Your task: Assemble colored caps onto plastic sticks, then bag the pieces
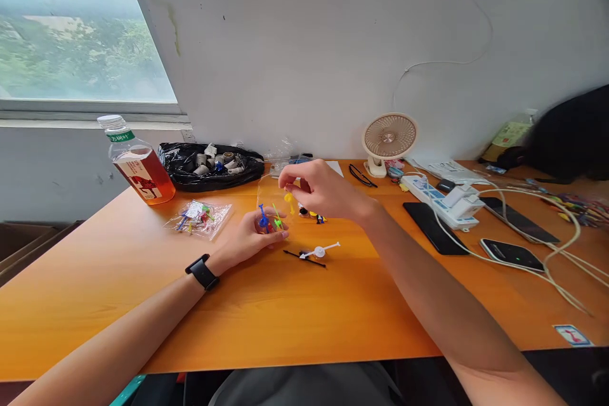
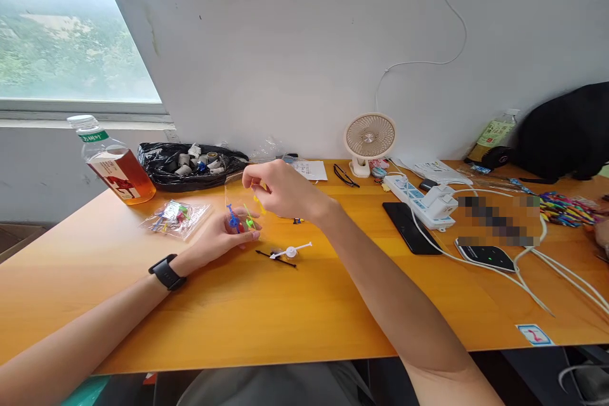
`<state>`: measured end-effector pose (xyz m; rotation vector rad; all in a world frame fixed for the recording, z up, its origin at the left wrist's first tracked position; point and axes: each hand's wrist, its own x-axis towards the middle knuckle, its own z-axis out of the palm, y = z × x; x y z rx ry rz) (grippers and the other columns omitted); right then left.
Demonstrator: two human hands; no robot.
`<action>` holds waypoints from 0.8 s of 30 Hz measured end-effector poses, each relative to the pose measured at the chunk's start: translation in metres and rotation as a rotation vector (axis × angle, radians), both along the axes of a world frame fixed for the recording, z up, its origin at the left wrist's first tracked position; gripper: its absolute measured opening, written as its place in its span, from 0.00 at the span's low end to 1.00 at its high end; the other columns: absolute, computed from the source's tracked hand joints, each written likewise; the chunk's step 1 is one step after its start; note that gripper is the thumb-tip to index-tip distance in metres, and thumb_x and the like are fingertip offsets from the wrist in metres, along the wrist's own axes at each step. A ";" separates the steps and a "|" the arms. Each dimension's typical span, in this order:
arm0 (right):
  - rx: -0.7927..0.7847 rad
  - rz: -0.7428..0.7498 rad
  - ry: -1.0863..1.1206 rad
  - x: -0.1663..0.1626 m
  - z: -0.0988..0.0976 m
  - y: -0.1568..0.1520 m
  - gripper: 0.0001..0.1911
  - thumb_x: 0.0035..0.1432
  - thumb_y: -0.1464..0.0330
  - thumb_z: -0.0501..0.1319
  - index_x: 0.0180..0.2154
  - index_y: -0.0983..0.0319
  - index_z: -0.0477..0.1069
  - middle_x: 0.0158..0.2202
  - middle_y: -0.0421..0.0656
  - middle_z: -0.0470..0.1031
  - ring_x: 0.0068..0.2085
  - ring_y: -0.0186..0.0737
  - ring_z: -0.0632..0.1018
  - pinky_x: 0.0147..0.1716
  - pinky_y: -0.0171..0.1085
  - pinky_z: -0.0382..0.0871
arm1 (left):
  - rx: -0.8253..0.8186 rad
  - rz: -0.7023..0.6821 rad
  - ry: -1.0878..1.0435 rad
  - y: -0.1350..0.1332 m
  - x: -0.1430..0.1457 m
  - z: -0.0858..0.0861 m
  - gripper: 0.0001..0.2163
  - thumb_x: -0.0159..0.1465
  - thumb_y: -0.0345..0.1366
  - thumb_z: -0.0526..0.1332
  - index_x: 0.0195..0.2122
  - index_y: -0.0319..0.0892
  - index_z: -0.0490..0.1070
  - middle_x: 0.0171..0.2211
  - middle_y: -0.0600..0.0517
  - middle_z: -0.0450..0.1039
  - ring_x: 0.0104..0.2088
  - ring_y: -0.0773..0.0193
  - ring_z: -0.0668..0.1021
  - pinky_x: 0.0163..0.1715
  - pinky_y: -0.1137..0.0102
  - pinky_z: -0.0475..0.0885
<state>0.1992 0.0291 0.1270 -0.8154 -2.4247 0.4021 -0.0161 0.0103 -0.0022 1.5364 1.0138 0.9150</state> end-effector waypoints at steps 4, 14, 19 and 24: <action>-0.048 0.007 -0.041 0.003 -0.004 0.004 0.08 0.62 0.73 0.57 0.38 0.63 0.76 0.37 0.43 0.80 0.32 0.35 0.73 0.35 0.35 0.62 | 0.026 0.005 0.004 0.000 0.001 -0.001 0.26 0.57 0.50 0.77 0.50 0.40 0.75 0.38 0.47 0.82 0.32 0.59 0.83 0.30 0.69 0.77; 0.008 -0.083 0.116 0.007 0.010 -0.003 0.07 0.66 0.66 0.59 0.40 0.62 0.74 0.36 0.42 0.78 0.28 0.32 0.68 0.30 0.35 0.59 | -0.105 0.012 -0.129 0.005 -0.005 -0.001 0.26 0.59 0.49 0.76 0.53 0.42 0.74 0.46 0.44 0.82 0.42 0.55 0.85 0.32 0.71 0.77; -0.185 0.045 -0.130 0.017 0.010 0.000 0.05 0.62 0.68 0.61 0.34 0.62 0.75 0.29 0.39 0.75 0.28 0.33 0.70 0.29 0.34 0.59 | -0.114 0.099 -0.173 0.011 -0.011 0.000 0.25 0.59 0.50 0.76 0.53 0.43 0.76 0.47 0.43 0.82 0.44 0.52 0.85 0.30 0.72 0.76; -0.438 0.167 -0.637 0.020 -0.018 0.022 0.05 0.54 0.67 0.69 0.34 0.62 0.80 0.34 0.41 0.80 0.34 0.36 0.76 0.31 0.34 0.62 | -0.083 0.081 -0.110 0.009 -0.010 0.005 0.26 0.59 0.51 0.76 0.53 0.42 0.76 0.42 0.44 0.83 0.41 0.52 0.86 0.28 0.73 0.74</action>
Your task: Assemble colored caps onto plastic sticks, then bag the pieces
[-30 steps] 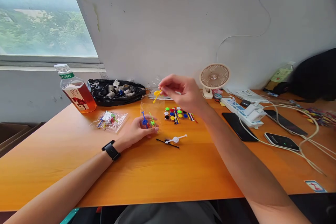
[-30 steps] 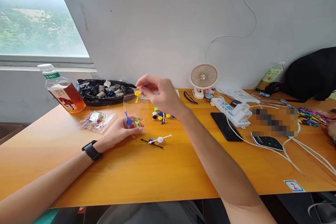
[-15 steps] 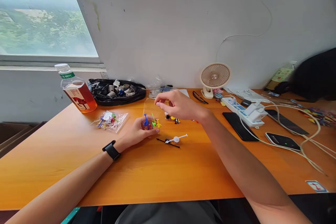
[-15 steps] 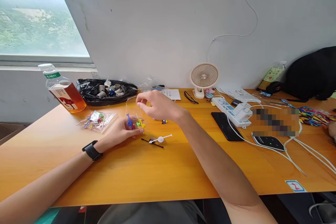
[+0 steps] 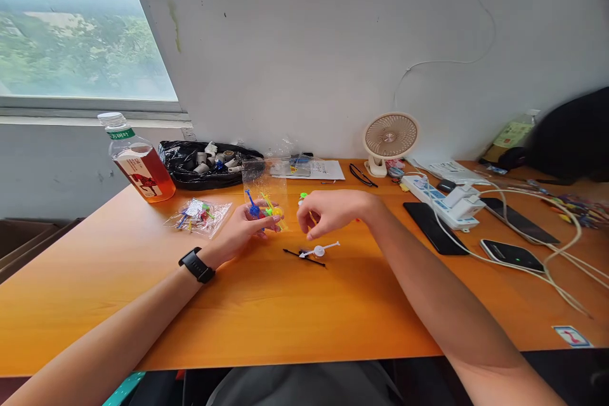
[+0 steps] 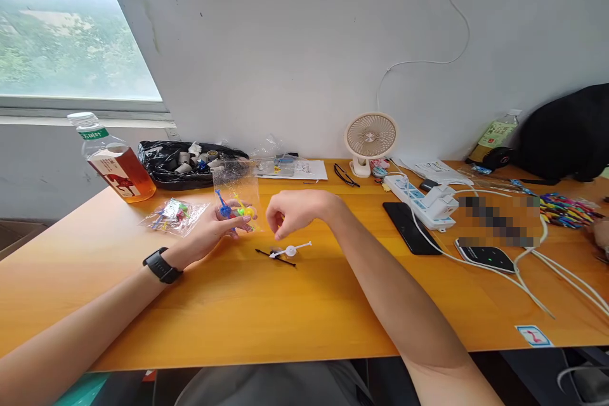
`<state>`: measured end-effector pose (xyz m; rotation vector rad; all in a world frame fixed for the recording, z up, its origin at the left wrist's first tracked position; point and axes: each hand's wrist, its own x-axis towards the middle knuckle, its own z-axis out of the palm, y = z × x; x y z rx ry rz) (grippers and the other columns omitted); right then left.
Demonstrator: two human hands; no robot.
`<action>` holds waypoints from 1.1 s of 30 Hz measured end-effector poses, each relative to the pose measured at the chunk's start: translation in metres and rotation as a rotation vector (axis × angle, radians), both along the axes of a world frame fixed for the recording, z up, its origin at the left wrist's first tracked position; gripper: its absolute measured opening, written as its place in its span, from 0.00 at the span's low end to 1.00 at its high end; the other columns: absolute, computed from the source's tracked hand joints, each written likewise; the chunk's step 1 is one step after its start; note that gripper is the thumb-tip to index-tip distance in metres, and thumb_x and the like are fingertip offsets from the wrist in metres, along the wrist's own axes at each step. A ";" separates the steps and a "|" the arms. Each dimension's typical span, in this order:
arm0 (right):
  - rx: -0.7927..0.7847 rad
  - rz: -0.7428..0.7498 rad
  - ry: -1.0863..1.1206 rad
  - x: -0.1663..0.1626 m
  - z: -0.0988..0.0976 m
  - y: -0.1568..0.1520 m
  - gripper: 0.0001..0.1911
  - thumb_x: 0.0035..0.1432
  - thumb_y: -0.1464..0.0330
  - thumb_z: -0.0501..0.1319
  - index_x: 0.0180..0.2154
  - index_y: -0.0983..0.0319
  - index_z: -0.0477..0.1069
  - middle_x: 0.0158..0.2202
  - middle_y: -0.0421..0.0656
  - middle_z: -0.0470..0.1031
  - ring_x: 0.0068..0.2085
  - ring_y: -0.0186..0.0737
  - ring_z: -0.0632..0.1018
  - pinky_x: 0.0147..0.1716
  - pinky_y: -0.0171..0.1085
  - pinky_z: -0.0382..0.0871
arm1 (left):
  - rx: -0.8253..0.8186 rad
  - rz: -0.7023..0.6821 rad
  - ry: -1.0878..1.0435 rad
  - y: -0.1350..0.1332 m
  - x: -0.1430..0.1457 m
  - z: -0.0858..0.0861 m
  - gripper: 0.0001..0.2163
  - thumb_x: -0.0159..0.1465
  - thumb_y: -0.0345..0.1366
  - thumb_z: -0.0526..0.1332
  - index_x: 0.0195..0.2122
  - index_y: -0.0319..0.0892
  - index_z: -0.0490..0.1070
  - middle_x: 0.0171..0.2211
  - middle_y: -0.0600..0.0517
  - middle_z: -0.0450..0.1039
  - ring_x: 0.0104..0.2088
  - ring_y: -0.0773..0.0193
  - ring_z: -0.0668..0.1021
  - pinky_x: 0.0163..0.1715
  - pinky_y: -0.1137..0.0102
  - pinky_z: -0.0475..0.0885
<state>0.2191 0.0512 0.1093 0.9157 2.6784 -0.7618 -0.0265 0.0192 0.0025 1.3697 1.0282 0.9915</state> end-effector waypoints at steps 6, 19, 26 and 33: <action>-0.171 -0.109 -0.372 0.005 -0.031 0.025 0.20 0.35 0.62 0.80 0.33 0.61 0.84 0.36 0.40 0.83 0.38 0.42 0.79 0.32 0.35 0.62 | -0.005 -0.014 0.031 -0.003 0.001 0.000 0.26 0.60 0.52 0.75 0.53 0.42 0.75 0.47 0.43 0.83 0.42 0.52 0.86 0.31 0.71 0.78; -0.203 -0.054 0.224 0.038 0.023 0.015 0.20 0.58 0.54 0.70 0.39 0.66 0.83 0.31 0.43 0.79 0.31 0.34 0.73 0.32 0.34 0.63 | 0.068 -0.012 0.096 -0.004 0.003 -0.007 0.24 0.61 0.53 0.73 0.53 0.44 0.76 0.46 0.45 0.83 0.45 0.50 0.85 0.34 0.67 0.81; 0.324 -0.335 0.788 0.023 0.043 -0.015 0.13 0.66 0.57 0.65 0.40 0.61 0.78 0.29 0.41 0.72 0.30 0.35 0.68 0.28 0.36 0.57 | 0.193 0.021 0.179 -0.002 0.003 -0.019 0.24 0.62 0.52 0.72 0.54 0.45 0.74 0.46 0.47 0.82 0.42 0.52 0.85 0.31 0.66 0.81; 0.656 -0.189 0.507 -0.009 0.032 -0.031 0.09 0.66 0.71 0.59 0.37 0.63 0.78 0.34 0.43 0.76 0.33 0.37 0.70 0.33 0.38 0.56 | 0.355 0.003 0.219 -0.005 0.006 -0.017 0.16 0.66 0.48 0.70 0.47 0.43 0.76 0.40 0.50 0.81 0.38 0.59 0.81 0.37 0.69 0.77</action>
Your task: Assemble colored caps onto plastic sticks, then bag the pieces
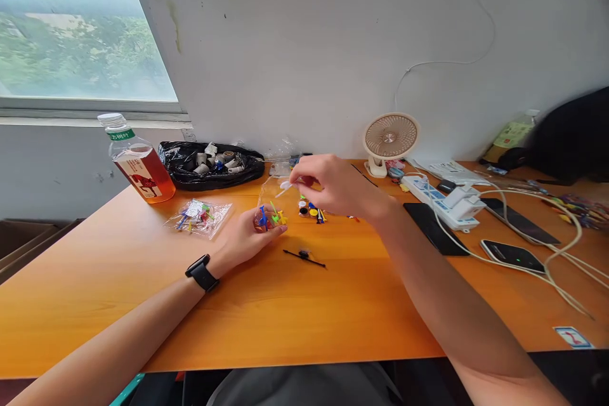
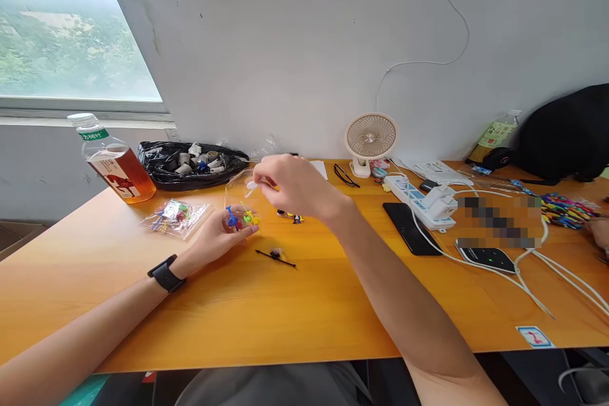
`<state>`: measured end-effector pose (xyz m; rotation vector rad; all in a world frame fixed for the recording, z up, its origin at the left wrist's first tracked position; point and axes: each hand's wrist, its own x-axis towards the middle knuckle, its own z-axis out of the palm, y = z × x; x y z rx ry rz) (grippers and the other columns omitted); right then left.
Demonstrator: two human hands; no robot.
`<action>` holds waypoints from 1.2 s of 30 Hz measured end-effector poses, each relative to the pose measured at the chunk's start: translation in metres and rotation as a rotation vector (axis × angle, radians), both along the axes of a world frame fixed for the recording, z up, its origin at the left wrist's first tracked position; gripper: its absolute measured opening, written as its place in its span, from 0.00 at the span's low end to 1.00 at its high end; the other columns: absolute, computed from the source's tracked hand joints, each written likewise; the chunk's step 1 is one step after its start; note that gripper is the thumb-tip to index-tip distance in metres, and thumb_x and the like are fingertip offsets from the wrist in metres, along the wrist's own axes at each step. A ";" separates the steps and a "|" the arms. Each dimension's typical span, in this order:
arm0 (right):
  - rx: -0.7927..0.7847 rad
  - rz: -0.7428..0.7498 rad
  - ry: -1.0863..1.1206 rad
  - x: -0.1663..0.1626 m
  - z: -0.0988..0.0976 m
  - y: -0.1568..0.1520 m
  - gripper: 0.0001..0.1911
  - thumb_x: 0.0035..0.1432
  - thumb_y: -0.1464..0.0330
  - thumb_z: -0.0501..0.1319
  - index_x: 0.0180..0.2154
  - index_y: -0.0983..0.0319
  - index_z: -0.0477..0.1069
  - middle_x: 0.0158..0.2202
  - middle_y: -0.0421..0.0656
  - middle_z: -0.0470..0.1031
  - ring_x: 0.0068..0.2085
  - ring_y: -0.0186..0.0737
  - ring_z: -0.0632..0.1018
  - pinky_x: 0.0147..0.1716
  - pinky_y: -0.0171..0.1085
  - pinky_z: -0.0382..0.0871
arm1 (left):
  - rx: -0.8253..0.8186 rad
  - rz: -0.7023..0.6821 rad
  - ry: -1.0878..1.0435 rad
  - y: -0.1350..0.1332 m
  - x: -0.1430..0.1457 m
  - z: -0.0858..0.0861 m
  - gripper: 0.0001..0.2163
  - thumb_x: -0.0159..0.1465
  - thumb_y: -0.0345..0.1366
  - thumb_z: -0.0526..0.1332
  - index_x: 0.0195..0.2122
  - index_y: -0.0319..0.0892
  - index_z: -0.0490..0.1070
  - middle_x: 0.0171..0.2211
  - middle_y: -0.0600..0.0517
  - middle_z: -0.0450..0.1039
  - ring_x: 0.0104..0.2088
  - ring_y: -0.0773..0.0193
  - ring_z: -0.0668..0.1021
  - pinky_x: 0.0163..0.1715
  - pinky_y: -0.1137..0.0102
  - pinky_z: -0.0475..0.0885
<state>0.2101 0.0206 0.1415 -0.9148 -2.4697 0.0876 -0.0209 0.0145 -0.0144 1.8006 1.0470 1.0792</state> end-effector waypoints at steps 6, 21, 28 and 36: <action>0.066 -0.076 -0.278 -0.008 -0.006 -0.009 0.10 0.64 0.74 0.55 0.34 0.63 0.75 0.38 0.44 0.77 0.32 0.37 0.70 0.31 0.39 0.51 | 0.114 -0.009 0.083 -0.002 0.001 0.005 0.13 0.68 0.45 0.68 0.44 0.40 0.76 0.35 0.52 0.77 0.32 0.66 0.75 0.32 0.72 0.70; 0.073 -0.059 -0.129 -0.006 -0.004 -0.006 0.09 0.66 0.75 0.55 0.43 0.61 0.73 0.42 0.44 0.75 0.32 0.35 0.69 0.32 0.38 0.53 | -0.115 0.009 -0.068 -0.004 0.003 0.013 0.22 0.62 0.49 0.74 0.51 0.42 0.78 0.38 0.49 0.81 0.37 0.58 0.82 0.34 0.69 0.77; -0.183 -0.022 -0.145 0.003 0.003 -0.007 0.03 0.65 0.70 0.58 0.40 0.60 0.70 0.36 0.41 0.76 0.32 0.35 0.70 0.31 0.36 0.56 | -0.444 -0.039 -0.530 0.002 -0.002 0.011 0.24 0.62 0.44 0.76 0.56 0.46 0.74 0.50 0.46 0.80 0.49 0.54 0.84 0.47 0.64 0.80; -0.640 0.070 -0.898 -0.034 -0.050 -0.006 0.08 0.57 0.65 0.68 0.37 0.62 0.77 0.38 0.45 0.80 0.33 0.42 0.76 0.26 0.37 0.59 | -0.330 -0.051 -0.366 0.000 -0.003 0.013 0.30 0.58 0.45 0.78 0.60 0.47 0.72 0.52 0.45 0.80 0.48 0.52 0.84 0.39 0.66 0.82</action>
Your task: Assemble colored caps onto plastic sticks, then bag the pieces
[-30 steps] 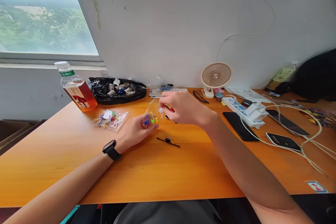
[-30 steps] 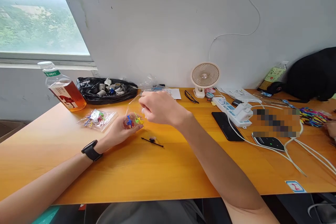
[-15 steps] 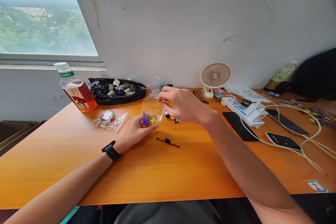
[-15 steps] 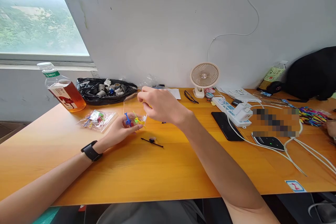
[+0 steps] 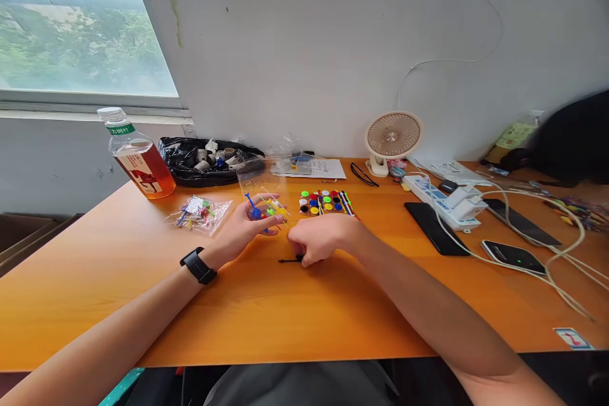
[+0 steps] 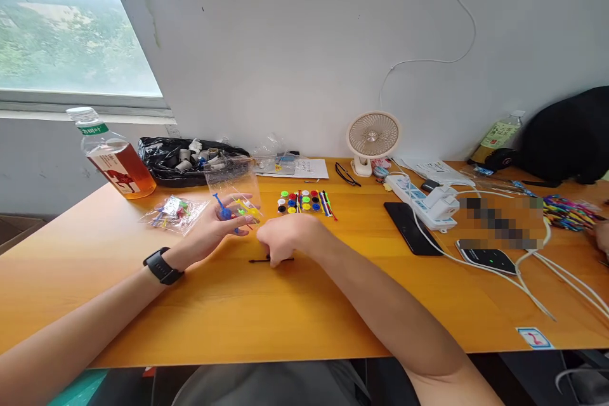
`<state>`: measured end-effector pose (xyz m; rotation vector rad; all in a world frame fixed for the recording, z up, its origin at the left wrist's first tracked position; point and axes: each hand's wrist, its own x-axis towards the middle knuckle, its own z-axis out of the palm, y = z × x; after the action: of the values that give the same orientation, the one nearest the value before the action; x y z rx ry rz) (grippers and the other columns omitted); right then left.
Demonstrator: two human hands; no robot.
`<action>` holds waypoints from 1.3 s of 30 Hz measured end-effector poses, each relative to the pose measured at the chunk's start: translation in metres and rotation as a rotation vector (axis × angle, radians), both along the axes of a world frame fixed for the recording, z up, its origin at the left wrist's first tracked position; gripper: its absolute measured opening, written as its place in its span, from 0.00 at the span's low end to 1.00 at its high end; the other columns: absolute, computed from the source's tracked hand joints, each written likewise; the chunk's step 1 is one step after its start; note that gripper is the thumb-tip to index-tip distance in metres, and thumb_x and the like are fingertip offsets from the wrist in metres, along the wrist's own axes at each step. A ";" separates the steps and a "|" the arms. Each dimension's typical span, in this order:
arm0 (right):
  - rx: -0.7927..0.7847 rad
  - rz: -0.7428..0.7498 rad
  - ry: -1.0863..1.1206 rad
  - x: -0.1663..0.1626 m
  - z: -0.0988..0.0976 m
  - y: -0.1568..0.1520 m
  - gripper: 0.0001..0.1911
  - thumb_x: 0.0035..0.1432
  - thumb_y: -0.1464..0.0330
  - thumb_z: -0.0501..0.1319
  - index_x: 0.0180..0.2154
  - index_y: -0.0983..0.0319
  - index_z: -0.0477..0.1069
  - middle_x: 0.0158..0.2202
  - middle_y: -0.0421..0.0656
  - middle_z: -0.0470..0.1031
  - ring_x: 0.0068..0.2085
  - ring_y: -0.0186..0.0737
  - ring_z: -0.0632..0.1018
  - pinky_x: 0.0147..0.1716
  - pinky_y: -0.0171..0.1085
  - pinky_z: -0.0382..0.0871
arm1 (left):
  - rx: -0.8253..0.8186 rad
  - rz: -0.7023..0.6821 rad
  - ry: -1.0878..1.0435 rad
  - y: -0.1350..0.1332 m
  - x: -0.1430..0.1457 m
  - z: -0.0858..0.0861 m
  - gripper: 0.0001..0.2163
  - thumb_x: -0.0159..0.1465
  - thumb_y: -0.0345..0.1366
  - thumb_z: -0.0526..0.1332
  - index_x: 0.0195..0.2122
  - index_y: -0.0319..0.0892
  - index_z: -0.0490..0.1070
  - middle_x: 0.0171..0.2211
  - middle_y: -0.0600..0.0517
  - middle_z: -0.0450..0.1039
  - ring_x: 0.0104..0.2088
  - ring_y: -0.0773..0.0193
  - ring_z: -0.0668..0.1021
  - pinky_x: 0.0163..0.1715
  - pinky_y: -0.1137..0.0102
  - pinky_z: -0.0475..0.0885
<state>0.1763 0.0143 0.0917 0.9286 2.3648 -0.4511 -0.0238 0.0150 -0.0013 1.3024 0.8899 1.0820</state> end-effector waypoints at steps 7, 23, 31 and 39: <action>-0.020 0.109 0.189 -0.007 -0.010 0.000 0.05 0.58 0.72 0.60 0.29 0.61 0.70 0.30 0.42 0.75 0.27 0.38 0.70 0.25 0.37 0.57 | 0.082 0.022 0.120 0.006 -0.003 -0.008 0.29 0.58 0.47 0.77 0.57 0.44 0.73 0.48 0.45 0.82 0.46 0.53 0.83 0.43 0.62 0.81; 0.313 -0.241 1.360 0.007 0.029 0.009 0.09 0.66 0.63 0.62 0.43 0.61 0.73 0.38 0.42 0.77 0.32 0.34 0.70 0.32 0.36 0.64 | 0.152 -0.092 0.167 -0.009 0.011 0.003 0.25 0.61 0.49 0.74 0.52 0.40 0.74 0.42 0.46 0.82 0.37 0.58 0.83 0.39 0.67 0.77; 0.660 -0.160 1.199 0.022 0.033 0.017 0.03 0.60 0.71 0.60 0.37 0.62 0.71 0.40 0.43 0.75 0.38 0.39 0.71 0.39 0.38 0.64 | 0.136 -0.080 0.185 -0.010 0.009 0.006 0.24 0.61 0.50 0.74 0.52 0.41 0.75 0.40 0.48 0.82 0.36 0.60 0.82 0.38 0.68 0.75; 0.661 -0.033 0.954 0.026 0.038 0.011 0.02 0.58 0.73 0.61 0.33 0.62 0.73 0.47 0.48 0.71 0.47 0.46 0.71 0.48 0.43 0.66 | 0.279 -0.063 0.288 -0.008 0.006 -0.002 0.21 0.65 0.48 0.72 0.52 0.41 0.76 0.39 0.48 0.80 0.35 0.61 0.78 0.36 0.69 0.72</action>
<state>0.2020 0.0253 0.1294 1.2070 3.4969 -0.0991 -0.0177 0.0074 -0.0031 1.7399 0.9236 1.0093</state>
